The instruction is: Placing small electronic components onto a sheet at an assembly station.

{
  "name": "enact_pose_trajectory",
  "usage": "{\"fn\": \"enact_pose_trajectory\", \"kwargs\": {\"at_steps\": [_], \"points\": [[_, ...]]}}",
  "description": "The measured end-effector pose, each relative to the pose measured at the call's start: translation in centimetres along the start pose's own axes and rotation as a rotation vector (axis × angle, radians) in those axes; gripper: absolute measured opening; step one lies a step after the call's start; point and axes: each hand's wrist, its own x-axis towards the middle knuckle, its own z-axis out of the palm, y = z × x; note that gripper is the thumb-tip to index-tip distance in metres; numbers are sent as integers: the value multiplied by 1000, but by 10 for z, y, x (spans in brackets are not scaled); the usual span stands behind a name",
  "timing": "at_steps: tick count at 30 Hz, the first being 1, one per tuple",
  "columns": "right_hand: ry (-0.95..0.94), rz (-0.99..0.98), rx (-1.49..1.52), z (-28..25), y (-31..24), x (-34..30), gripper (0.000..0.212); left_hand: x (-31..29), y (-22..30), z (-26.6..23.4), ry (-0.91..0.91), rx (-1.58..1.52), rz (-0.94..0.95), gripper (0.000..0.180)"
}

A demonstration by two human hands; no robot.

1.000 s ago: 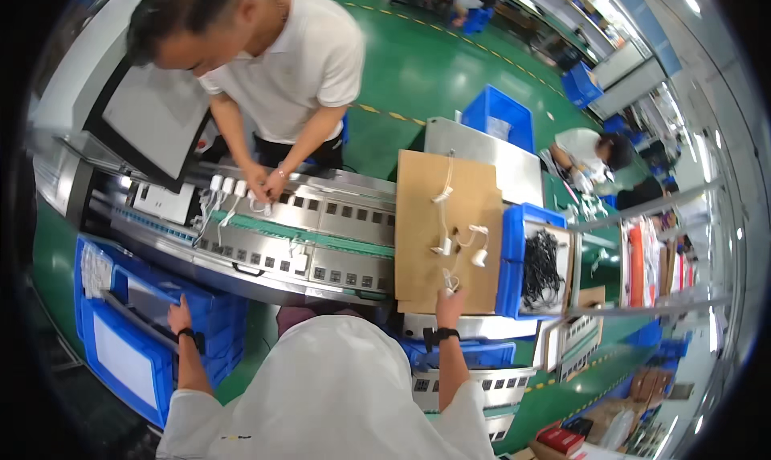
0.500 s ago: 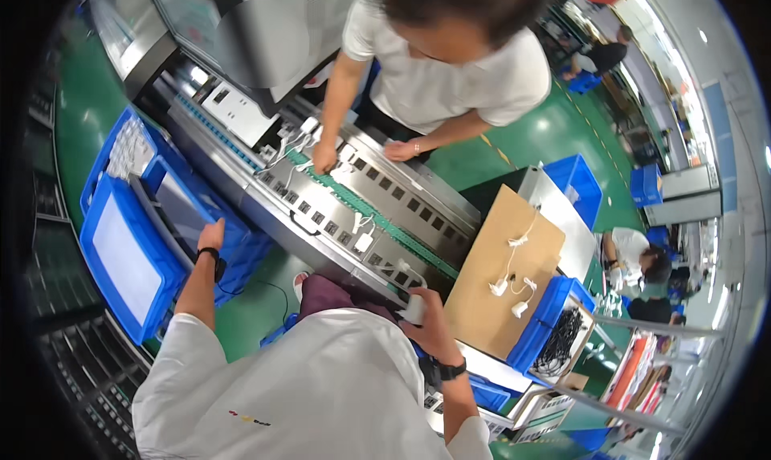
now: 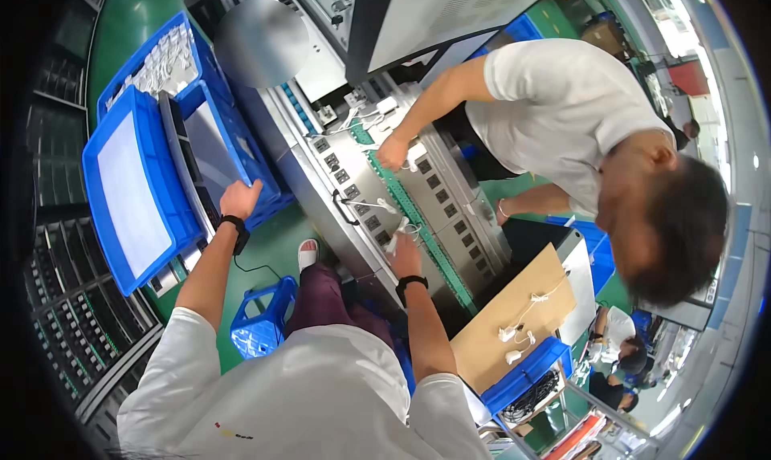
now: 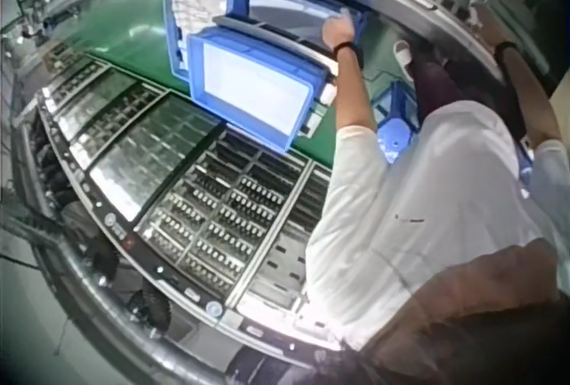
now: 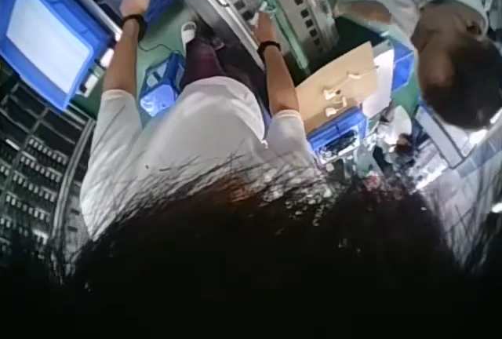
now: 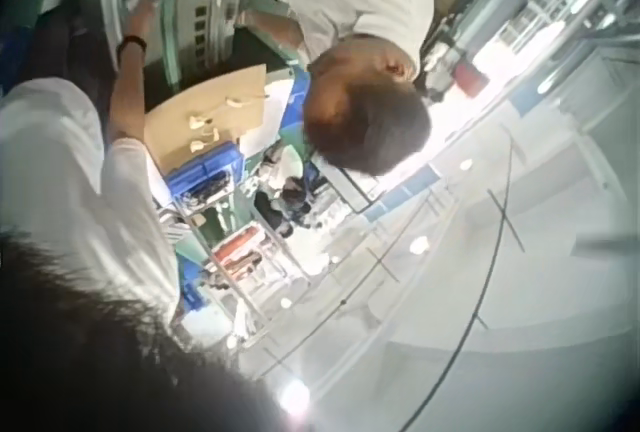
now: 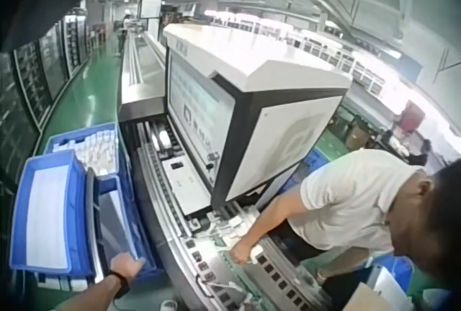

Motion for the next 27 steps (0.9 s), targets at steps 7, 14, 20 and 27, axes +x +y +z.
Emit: {"fn": "enact_pose_trajectory", "kwargs": {"at_steps": [7, 14, 20, 27], "points": [[170, 219, -62, 46, 0, 34, 70, 3, 4, 2, 15, 41, -26, 63], [175, 317, -102, 50, -6, 39, 73, 5, 9, 4, 19, 91, -46, 62], [182, 304, -375, 52, -17, 38, 76, 1, 9, 6, 77, 80, -30, 61], [52, 285, -337, 41, -8, 38, 71, -2, 11, 4, 78, 100, -25, 61]]}}
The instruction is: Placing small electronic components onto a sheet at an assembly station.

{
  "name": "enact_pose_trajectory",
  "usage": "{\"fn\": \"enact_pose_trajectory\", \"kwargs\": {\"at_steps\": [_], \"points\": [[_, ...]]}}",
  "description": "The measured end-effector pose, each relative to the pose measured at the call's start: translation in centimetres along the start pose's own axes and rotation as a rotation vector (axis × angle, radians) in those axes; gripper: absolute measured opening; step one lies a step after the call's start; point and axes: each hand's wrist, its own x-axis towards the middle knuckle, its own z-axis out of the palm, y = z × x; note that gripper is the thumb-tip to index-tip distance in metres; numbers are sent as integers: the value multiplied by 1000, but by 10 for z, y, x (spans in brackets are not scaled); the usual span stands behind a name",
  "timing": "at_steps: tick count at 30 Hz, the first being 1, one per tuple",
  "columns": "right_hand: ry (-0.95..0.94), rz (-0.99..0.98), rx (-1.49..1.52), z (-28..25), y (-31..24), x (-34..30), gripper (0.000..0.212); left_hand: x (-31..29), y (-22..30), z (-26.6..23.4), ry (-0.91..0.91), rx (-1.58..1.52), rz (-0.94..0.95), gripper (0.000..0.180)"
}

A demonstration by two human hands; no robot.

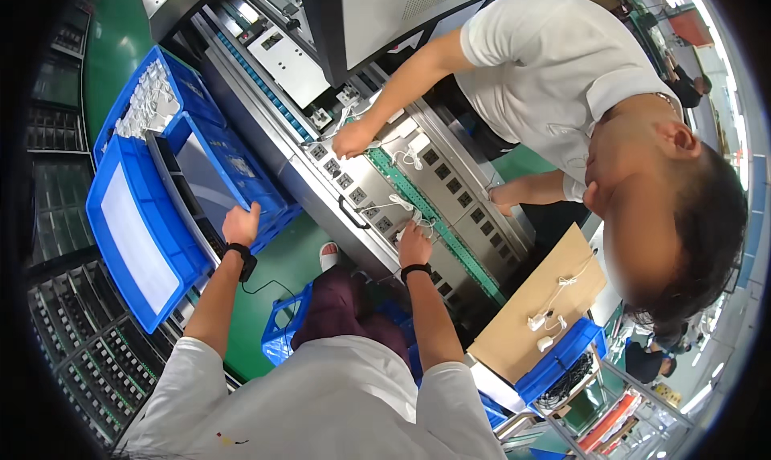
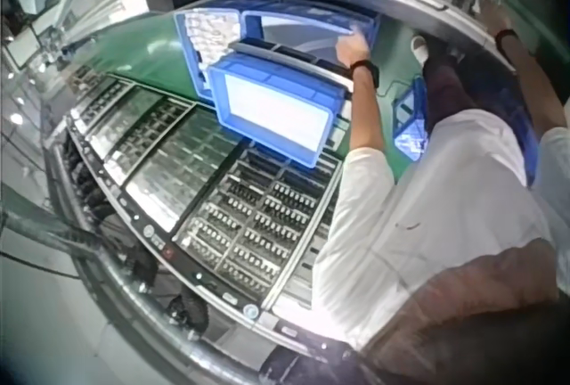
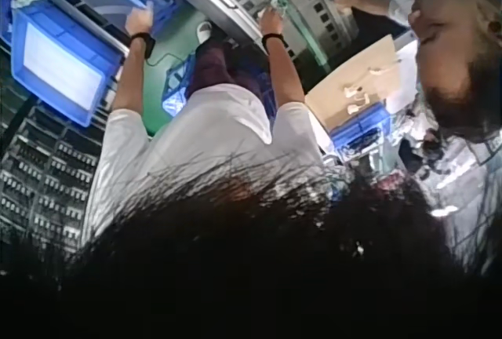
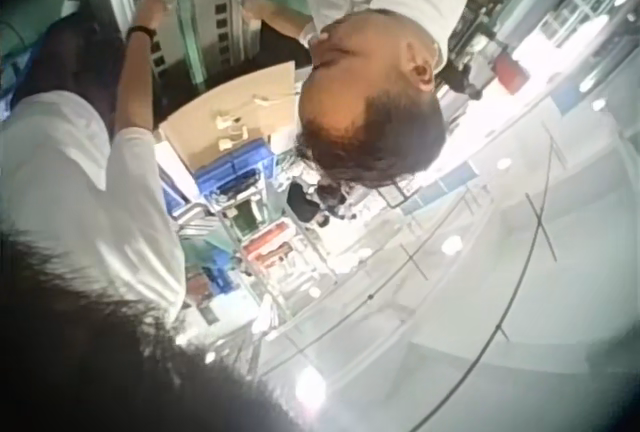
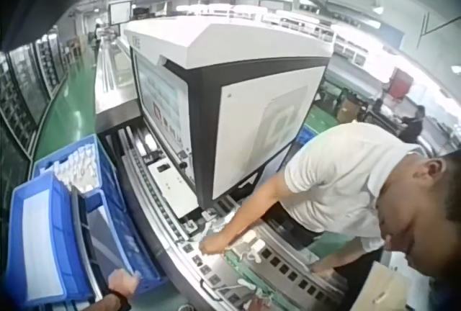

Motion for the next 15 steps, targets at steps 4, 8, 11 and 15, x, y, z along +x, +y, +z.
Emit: {"fn": "enact_pose_trajectory", "kwargs": {"at_steps": [4, 8, 11, 15], "points": [[17, 24, -79, 16, -4, 11, 62, 1, 4, -2, -6, 6, -7, 60], [1, 2, -131, 21, -15, 21, 42, -2, 2, -5, 14, 12, -3, 59], [-59, -145, -196, -12, -42, 39, 26, 5, -2, 1, 24, 6, 2, 60], [480, -490, 38, -27, -90, 50, 11, 2, 1, 2, 15, 21, -18, 60]]}}
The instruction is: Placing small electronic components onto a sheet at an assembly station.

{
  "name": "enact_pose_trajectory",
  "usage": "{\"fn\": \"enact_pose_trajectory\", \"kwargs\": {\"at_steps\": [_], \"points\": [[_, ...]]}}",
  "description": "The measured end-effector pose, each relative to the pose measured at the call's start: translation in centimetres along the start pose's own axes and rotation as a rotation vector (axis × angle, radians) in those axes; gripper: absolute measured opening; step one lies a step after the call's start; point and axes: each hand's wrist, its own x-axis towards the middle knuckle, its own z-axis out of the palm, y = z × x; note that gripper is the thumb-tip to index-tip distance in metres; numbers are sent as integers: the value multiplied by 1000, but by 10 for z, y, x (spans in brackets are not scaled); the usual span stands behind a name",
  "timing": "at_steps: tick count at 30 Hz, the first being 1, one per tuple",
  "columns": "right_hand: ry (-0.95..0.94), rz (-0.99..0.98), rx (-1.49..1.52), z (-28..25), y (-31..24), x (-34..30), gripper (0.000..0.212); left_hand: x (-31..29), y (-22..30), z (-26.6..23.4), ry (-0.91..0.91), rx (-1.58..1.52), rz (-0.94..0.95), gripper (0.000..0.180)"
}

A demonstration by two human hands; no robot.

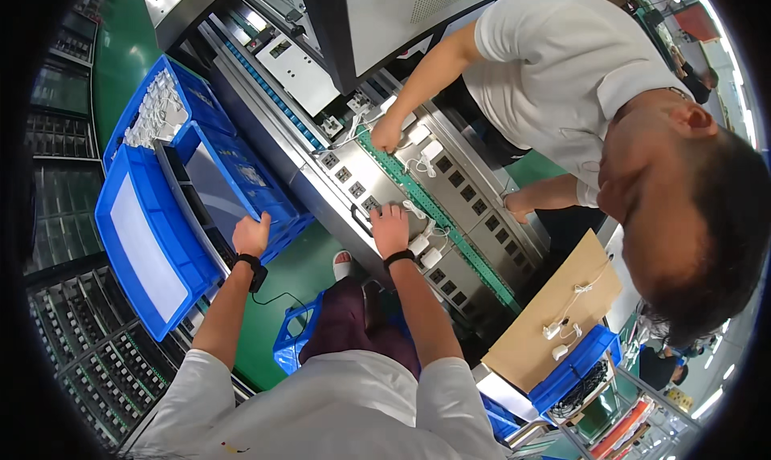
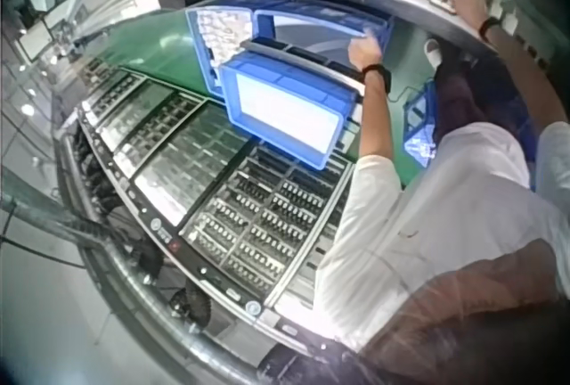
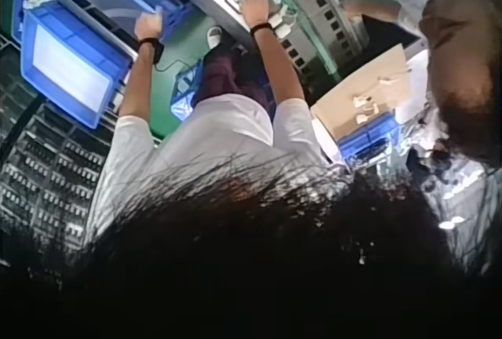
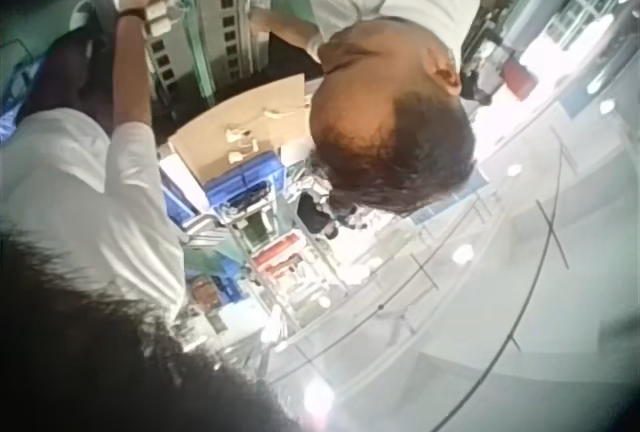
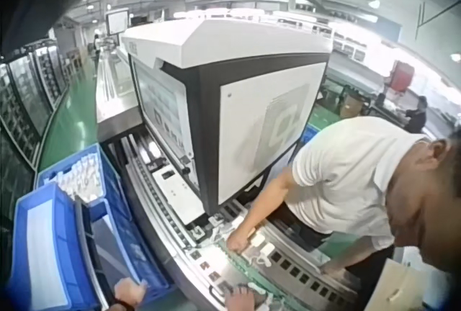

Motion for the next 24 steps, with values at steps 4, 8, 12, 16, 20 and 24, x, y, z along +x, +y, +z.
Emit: {"fn": "enact_pose_trajectory", "kwargs": {"at_steps": [4, 8, 12, 16, 20, 24], "points": [[12, -8, 23, 17, -7, 4, 7, -6, 3, -2, 29, -7, 9, 60], [-48, 148, 159, 21, 6, 6, 8, -1, 3, 0, 16, -7, 23, 59], [-250, 546, 366, -11, 42, 25, 16, 1, -6, 2, 29, 3, 10, 59], [-362, 591, 72, 4, 122, -18, 24, -2, 8, -8, -5, -21, 26, 58], [-369, 656, 104, -2, 115, -36, 24, -4, 0, -3, 5, -17, 19, 58], [-268, 730, 143, 3, 106, -32, 24, 1, -3, 1, 21, -19, 13, 57]]}}
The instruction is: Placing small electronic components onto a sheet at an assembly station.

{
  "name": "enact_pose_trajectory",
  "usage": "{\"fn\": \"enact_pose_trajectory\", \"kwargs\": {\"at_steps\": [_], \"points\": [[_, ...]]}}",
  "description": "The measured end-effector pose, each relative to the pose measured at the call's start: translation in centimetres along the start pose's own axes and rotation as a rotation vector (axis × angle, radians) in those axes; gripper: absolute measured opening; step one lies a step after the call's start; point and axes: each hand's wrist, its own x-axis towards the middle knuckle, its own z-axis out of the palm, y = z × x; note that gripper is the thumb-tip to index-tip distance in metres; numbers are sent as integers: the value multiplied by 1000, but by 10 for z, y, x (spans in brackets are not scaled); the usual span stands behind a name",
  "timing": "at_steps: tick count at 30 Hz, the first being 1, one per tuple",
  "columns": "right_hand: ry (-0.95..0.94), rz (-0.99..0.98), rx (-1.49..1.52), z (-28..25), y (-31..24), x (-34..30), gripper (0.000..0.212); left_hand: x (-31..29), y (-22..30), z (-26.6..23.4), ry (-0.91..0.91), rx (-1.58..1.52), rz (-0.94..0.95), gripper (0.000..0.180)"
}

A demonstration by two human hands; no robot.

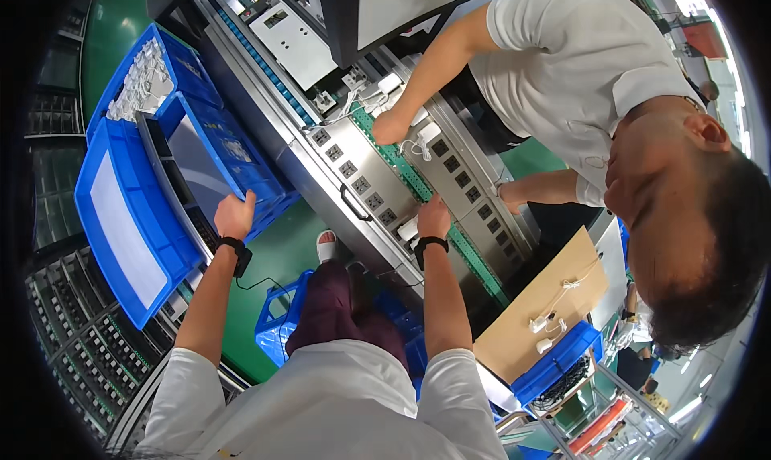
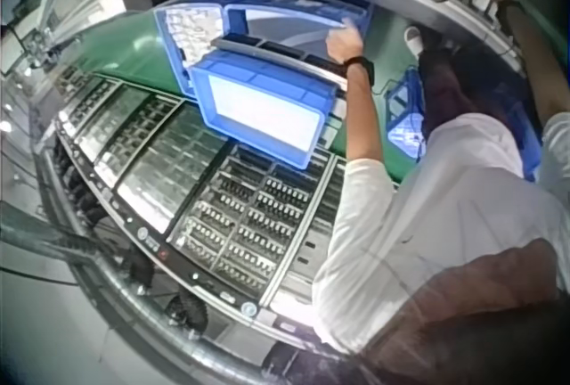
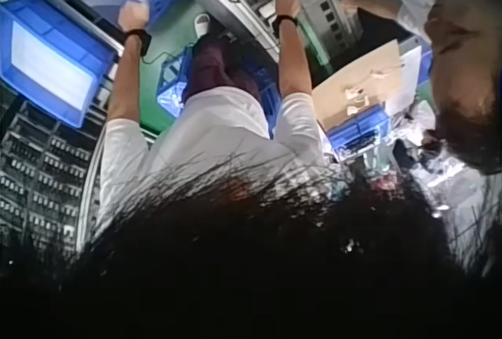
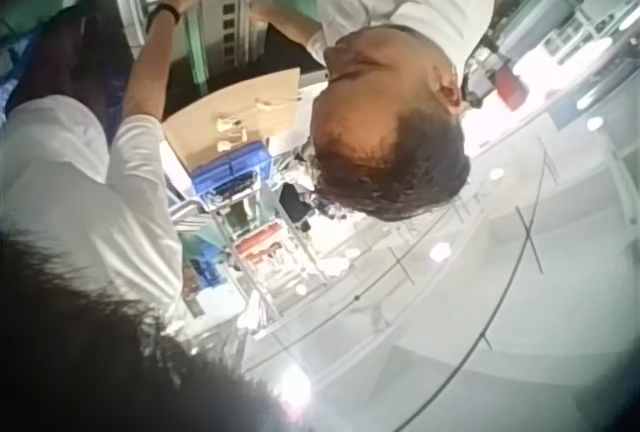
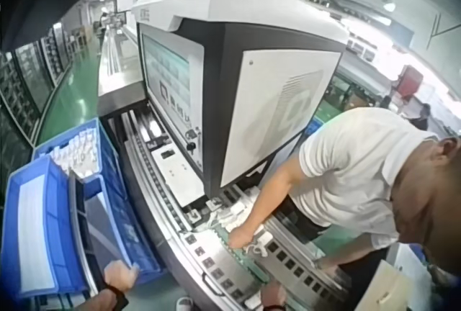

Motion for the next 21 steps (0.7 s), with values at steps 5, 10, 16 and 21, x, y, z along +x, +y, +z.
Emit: {"fn": "enact_pose_trajectory", "kwargs": {"at_steps": [5, 10, 16, 21], "points": [[111, 78, 99, 2, 4, -11, 23, 1, 1, 3, 9, 2, 11, 57], [21, 55, -9, 5, 3, 4, 16, 1, 1, 1, 4, 17, 2, 57], [-36, -40, -123, 15, 1, 20, 11, 1, 0, 1, -1, 24, -2, 57], [-4, -32, -169, 22, 2, 30, 12, 0, 0, 3, 14, 24, 14, 57]]}}
